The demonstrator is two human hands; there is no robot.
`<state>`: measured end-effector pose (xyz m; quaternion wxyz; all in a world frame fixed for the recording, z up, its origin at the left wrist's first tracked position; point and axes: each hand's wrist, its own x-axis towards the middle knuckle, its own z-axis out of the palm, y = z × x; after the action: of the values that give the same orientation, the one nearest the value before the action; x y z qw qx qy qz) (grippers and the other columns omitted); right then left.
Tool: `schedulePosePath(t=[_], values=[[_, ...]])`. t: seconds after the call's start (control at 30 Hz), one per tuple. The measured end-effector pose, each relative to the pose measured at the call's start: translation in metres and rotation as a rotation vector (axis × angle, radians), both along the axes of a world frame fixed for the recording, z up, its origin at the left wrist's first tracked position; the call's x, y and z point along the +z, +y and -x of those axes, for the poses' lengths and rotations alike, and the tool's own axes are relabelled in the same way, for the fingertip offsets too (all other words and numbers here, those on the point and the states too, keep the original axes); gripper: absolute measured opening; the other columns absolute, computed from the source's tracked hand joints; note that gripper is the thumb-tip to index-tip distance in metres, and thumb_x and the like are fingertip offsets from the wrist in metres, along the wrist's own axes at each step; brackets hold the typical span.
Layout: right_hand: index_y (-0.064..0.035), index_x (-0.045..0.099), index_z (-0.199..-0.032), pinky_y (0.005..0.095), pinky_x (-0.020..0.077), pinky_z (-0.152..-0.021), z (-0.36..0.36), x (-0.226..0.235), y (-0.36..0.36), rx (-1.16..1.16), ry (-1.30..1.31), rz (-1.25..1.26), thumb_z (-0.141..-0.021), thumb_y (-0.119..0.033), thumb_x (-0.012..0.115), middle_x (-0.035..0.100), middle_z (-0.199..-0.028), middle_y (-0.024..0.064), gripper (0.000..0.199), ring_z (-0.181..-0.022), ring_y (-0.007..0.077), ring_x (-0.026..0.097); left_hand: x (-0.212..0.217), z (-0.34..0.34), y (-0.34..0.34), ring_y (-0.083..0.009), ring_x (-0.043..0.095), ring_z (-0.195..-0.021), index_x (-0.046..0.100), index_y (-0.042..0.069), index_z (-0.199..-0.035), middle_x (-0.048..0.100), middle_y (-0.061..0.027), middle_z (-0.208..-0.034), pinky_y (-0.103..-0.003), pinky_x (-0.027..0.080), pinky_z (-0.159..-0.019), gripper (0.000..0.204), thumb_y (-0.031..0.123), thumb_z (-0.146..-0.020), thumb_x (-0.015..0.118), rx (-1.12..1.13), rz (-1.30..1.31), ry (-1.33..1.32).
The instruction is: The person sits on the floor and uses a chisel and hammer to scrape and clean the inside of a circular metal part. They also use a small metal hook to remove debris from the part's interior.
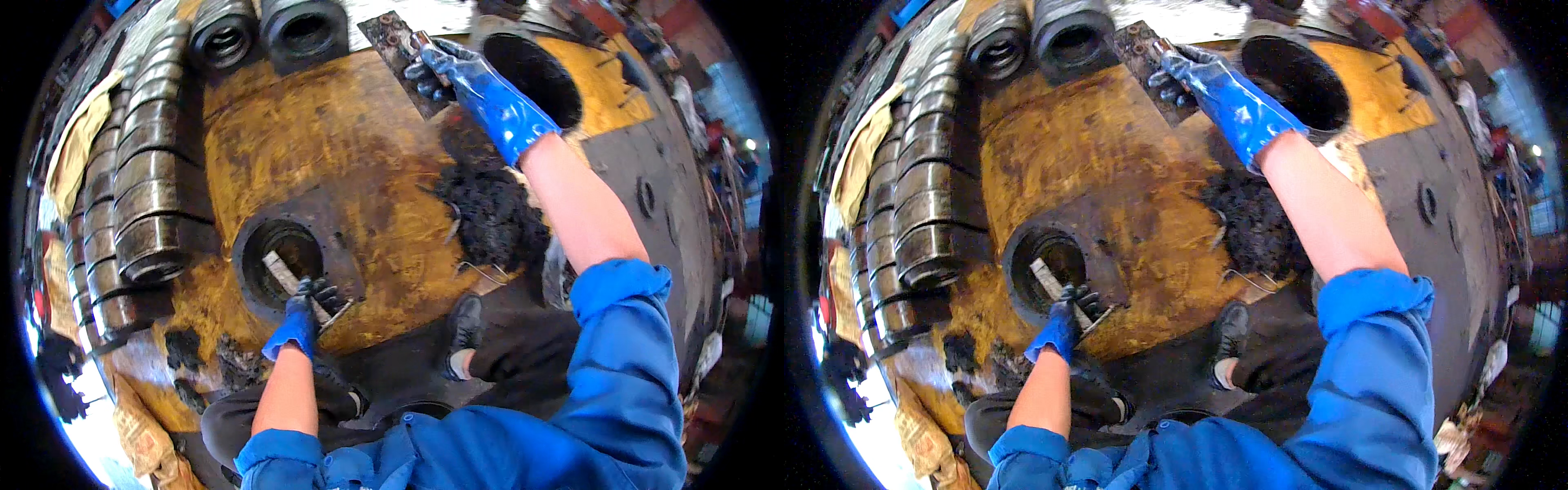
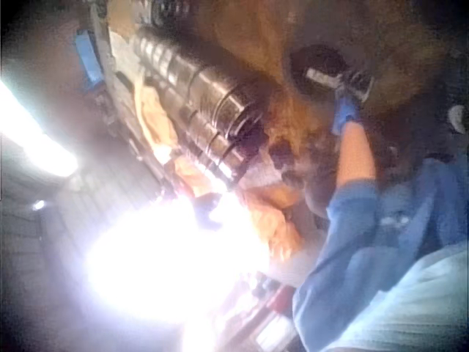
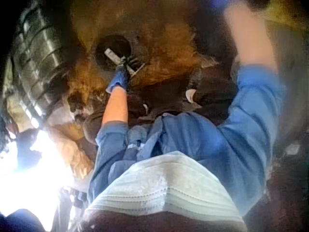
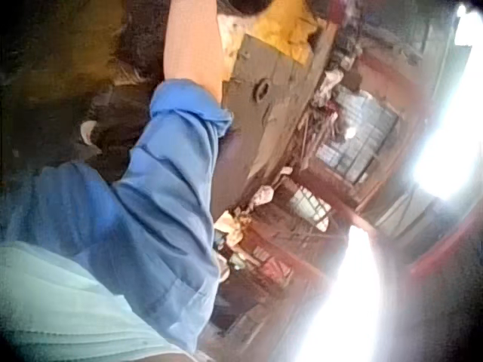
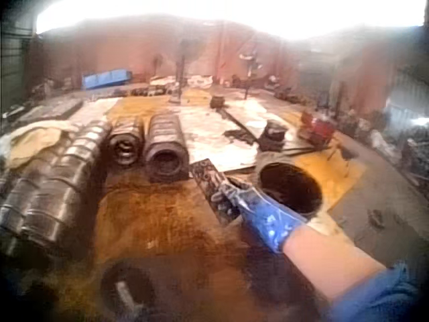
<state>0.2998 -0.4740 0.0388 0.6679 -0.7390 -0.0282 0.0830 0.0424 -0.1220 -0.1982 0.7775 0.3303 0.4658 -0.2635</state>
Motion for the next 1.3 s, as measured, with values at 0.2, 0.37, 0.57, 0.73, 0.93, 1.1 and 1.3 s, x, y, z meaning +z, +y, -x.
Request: schedulePosePath(t=[0.2, 0.37, 0.57, 0.73, 0.93, 1.1, 1.3], values=[[-0.0120, 0.063, -0.108, 0.0234, 0.0484, -0.057, 0.171, 0.044, -0.124, -0.072, 0.200, 0.099, -0.096, -0.041, 0.059, 0.070, -0.091, 0.0020, 0.032, -0.069, 0.0096, 0.062, -0.042, 0.013, 0.036, -0.0256, 0.059, -0.086, 0.061, 0.009, -0.109, 0.065, -0.0087, -0.101, -0.046, 0.048, -0.088, 0.033, 0.038, -0.099, 0.048, 0.040, 0.303, -0.219], [-0.0109, 0.062, -0.119, 0.0258, 0.0486, -0.058, 0.371, 0.036, -0.217, -0.307, 0.515, 0.078, -0.096, -0.037, 0.060, 0.070, -0.092, 0.0017, 0.035, -0.072, 0.0108, 0.062, -0.020, 0.025, 0.009, -0.0269, 0.056, -0.111, 0.057, 0.009, -0.120, 0.058, -0.0103, -0.126, -0.047, 0.045, -0.098, 0.036, 0.037, -0.100, 0.047, -0.035, 0.130, -0.211], [-0.0144, 0.063, -0.105, 0.0348, 0.0503, -0.053, 0.481, -0.027, -0.327, -0.442, 0.869, 0.344, -0.096, -0.044, 0.055, 0.066, -0.079, 0.0044, 0.032, -0.064, 0.0156, 0.062, -0.006, 0.033, -0.004, -0.0269, 0.049, -0.125, 0.051, 0.010, -0.134, 0.052, -0.0096, -0.138, -0.044, 0.038, -0.106, 0.046, 0.040, -0.100, 0.046, -0.113, 0.144, -0.272], [-0.0092, 0.063, -0.097, 0.0430, 0.0538, -0.056, 0.513, -0.007, -0.318, -0.322, 0.970, 0.741, -0.099, -0.040, 0.049, 0.068, -0.080, 0.0092, 0.034, -0.066, 0.0228, 0.066, 0.007, 0.019, 0.007, -0.0264, 0.050, -0.124, 0.052, 0.012, -0.135, 0.052, -0.0077, -0.140, -0.046, 0.038, -0.105, 0.050, 0.047, -0.101, 0.040, -0.133, 0.159, -0.453], [-0.0114, 0.066, -0.112, 0.0411, 0.0548, -0.055, 0.568, -0.093, -0.272, -0.153, 1.191, 0.344, -0.092, -0.035, 0.054, 0.070, -0.087, 0.0073, 0.033, -0.069, 0.0217, 0.066, 0.016, 0.020, 0.021, -0.0258, 0.042, -0.135, 0.046, 0.013, -0.141, 0.043, -0.0087, -0.148, -0.045, 0.030, -0.112, 0.049, 0.041, -0.103, 0.033, -0.408, -0.345, -1.076], [-0.0075, 0.065, -0.113, 0.0318, 0.0506, -0.060, 0.627, -0.213, -0.216, -0.412, 0.767, 0.004, -0.095, -0.028, 0.054, 0.069, -0.087, 0.0052, 0.029, -0.068, 0.0144, 0.062, 0.033, 0.027, 0.041, -0.0285, 0.048, -0.129, 0.052, 0.011, -0.134, 0.049, -0.0081, -0.143, -0.051, 0.035, -0.109, 0.049, 0.042, -0.103, 0.029, 0.265, 0.454, -0.430], [-0.0013, 0.059, -0.123, 0.0385, 0.0509, -0.077, 0.651, -0.276, -0.210, -0.564, 0.567, 0.643, -0.093, -0.029, 0.057, 0.069, -0.099, 0.0158, 0.042, -0.085, 0.0309, 0.065, 0.050, 0.042, 0.019, -0.0315, 0.049, -0.128, 0.051, 0.016, -0.134, 0.051, -0.0087, -0.141, -0.053, 0.038, -0.106, 0.045, 0.043, -0.102, 0.033, 0.203, 0.082, -0.431]])
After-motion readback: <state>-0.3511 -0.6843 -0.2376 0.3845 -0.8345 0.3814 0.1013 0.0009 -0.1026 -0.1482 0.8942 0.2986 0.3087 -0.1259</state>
